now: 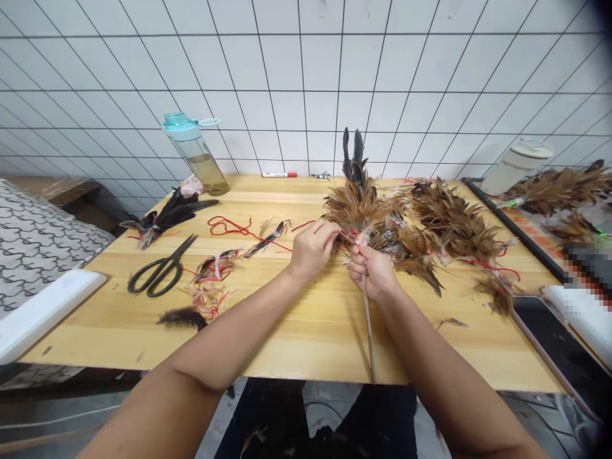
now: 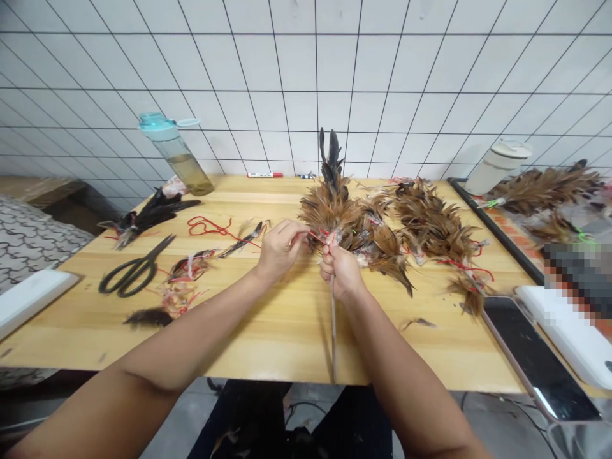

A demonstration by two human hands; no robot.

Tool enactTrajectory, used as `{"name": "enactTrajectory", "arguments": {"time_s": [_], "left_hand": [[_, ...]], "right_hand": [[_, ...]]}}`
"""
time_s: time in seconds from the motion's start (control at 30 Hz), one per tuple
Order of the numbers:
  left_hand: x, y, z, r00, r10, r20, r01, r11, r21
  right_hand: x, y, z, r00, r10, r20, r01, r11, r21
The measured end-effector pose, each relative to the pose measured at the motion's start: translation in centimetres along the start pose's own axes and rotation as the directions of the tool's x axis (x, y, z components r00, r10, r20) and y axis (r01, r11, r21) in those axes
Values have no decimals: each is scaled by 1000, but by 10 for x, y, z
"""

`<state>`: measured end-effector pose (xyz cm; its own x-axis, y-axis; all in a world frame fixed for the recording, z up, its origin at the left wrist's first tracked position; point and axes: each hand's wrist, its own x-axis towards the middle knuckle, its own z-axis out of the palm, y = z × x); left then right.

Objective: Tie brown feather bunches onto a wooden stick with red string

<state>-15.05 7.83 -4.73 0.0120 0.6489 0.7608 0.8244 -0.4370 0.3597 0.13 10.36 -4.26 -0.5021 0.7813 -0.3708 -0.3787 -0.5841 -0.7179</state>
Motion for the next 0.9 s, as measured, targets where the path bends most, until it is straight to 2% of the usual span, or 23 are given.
{"name": "enactTrajectory", "arguments": {"time_s": [0.1,0.2,0.3,0.4,0.5,0.6,0.77,0.9], "left_hand": [[0,2,1,998,-29,-49,25,995,-93],[-1,6,4,985,-163,-52,141,945,-295],[-3,10,9,941,-336,35,298,777,-555],[-3,15,11,906,-394,155,369,558,-743],[-2,23,7,896,-383,223,378,396,-837],[-3,35,-4,897,-359,257,372,298,-879],[2,61,-34,951,-199,236,280,236,-930],[6,76,-48,964,-49,261,265,216,-940]], "right_hand": [[-2,4,5,999,52,8,-52,998,35],[-3,6,8,997,79,12,-80,994,77],[-4,6,10,997,77,13,-78,991,106],[-7,7,11,998,60,22,-63,990,123],[-14,8,17,998,45,32,-49,989,141],[-28,9,26,997,41,61,-50,986,159],[-58,8,34,981,7,195,-46,979,198],[-81,5,25,948,38,317,-69,994,87]]}}
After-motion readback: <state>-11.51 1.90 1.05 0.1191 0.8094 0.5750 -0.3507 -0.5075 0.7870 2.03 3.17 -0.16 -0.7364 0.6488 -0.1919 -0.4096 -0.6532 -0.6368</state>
